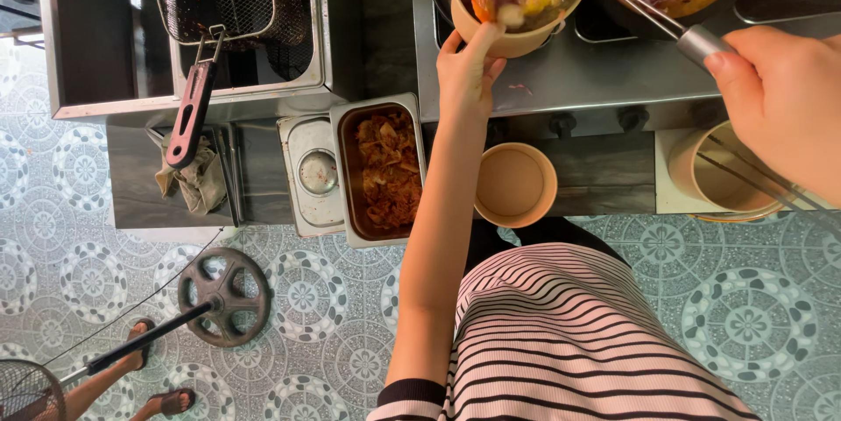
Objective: The person assembles noodle bowls at a cooking line. They hold a paper bowl in one hand and use a wire skimmer and tongs to transfer noodles, shrimp, vegetables, corn and cabbage from pots of broth into the bowl, then ladle broth over the ingredients and set the filled bowl aside before starting the next bowl.
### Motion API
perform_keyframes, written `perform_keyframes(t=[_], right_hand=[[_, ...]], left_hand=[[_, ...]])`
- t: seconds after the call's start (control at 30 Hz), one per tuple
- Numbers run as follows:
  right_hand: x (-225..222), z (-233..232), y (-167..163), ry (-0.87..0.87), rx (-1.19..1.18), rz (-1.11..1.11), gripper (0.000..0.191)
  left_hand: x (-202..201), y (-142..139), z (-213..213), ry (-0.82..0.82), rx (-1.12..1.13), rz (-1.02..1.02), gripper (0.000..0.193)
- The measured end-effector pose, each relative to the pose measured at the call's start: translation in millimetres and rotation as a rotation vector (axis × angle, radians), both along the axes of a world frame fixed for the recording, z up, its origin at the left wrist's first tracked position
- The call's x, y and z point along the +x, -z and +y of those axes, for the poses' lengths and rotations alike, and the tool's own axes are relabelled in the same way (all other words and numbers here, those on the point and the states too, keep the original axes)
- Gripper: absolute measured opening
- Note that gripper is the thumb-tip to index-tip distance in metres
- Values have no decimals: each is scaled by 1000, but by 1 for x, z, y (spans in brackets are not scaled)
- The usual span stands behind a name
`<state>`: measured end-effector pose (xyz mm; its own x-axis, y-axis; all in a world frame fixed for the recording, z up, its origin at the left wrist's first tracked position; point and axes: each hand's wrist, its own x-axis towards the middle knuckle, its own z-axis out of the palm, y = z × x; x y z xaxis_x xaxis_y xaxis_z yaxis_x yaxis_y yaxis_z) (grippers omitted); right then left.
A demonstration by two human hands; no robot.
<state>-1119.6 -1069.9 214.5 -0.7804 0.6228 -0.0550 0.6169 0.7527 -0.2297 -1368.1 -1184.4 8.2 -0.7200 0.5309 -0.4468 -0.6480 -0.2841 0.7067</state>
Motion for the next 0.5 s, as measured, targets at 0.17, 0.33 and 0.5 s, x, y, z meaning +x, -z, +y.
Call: perform_keyframes(t=[0.17, 0.33, 0.5], right_hand=[[6, -1, 8, -45, -29, 168, 22], [20, 1, 22, -53, 20, 215, 21], [29, -15, 24, 10, 39, 160, 20]], left_hand=[[-2, -5, -9, 75, 8, -51, 59], [-2, -10, -16, 113, 3, -34, 60], [2, -5, -32, 146, 7, -3, 58]])
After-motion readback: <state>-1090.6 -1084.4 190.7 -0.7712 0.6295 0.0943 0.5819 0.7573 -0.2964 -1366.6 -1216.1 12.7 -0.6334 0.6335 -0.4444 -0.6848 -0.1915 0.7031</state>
